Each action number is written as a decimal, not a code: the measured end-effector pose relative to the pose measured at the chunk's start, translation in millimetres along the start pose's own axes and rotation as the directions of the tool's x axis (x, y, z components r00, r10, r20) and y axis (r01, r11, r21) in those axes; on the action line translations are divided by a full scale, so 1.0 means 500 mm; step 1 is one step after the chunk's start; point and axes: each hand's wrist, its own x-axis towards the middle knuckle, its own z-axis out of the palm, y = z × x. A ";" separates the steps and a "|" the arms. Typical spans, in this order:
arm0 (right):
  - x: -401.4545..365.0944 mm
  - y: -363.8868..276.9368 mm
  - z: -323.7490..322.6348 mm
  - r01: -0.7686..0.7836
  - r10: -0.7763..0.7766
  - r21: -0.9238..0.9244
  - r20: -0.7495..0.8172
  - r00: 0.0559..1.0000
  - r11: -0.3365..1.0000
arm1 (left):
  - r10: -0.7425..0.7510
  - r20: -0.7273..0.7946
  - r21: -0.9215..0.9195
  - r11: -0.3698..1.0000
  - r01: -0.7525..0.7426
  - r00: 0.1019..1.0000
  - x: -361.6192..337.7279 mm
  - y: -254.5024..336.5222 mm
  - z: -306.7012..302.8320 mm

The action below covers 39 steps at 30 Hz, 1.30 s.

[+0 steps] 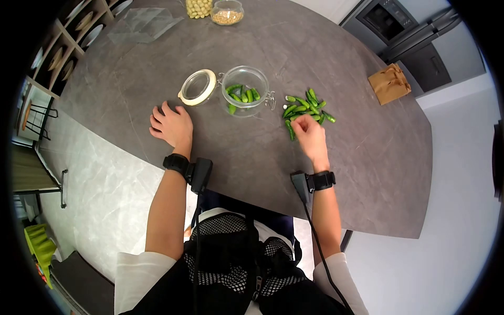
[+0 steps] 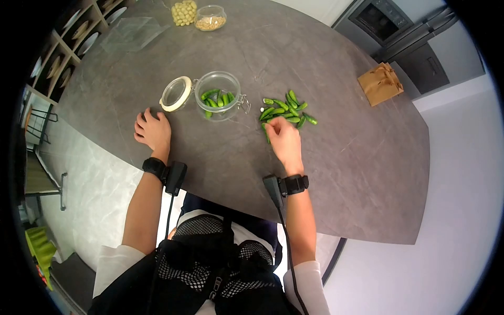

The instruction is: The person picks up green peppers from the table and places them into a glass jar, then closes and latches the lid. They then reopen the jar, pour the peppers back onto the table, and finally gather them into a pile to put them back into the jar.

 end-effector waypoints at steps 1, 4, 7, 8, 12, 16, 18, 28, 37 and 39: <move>-0.012 0.008 0.000 -0.043 0.044 -0.074 0.016 0.999 0.996 | 0.003 0.000 0.005 1.000 -0.003 1.000 0.000 0.000 0.000; -0.039 0.006 0.008 -0.106 0.100 -0.176 -0.041 0.994 0.979 | 0.005 -0.002 0.005 1.000 -0.005 1.000 0.000 0.001 -0.001; -0.046 0.015 0.021 -0.095 0.092 -0.258 -0.024 0.995 0.961 | 0.007 0.004 0.009 1.000 -0.007 1.000 0.001 -0.001 0.000; -0.046 0.016 0.023 -0.086 0.084 -0.282 -0.019 0.996 0.955 | 0.010 0.004 0.010 1.000 -0.010 1.000 0.002 0.000 0.000; -0.044 0.017 0.023 -0.091 0.086 -0.245 -0.032 0.996 0.965 | 0.005 0.007 0.016 1.000 -0.005 1.000 0.000 0.001 0.000; -0.026 -0.022 0.017 0.021 -0.021 0.002 -0.145 0.989 1.000 | -0.016 0.045 0.030 0.999 0.014 0.999 0.003 -0.004 0.006; -0.005 -0.055 0.024 0.182 -0.148 0.131 -0.233 0.961 0.975 | -0.020 0.051 0.024 1.000 0.019 0.999 0.003 -0.004 0.004; 0.031 -0.146 0.014 0.339 -0.305 0.122 -0.235 0.923 0.933 | 0.001 -0.004 0.004 1.000 -0.001 1.000 0.002 -0.001 0.001; -0.012 0.056 -0.044 0.016 -0.030 -0.104 -0.128 0.991 0.994 | -0.004 0.016 0.062 0.998 0.003 1.000 0.005 -0.007 0.014; -0.021 0.069 -0.038 0.027 -0.033 -0.187 -0.029 0.999 0.982 | -0.002 0.019 0.056 0.998 0.001 1.000 0.005 -0.008 0.012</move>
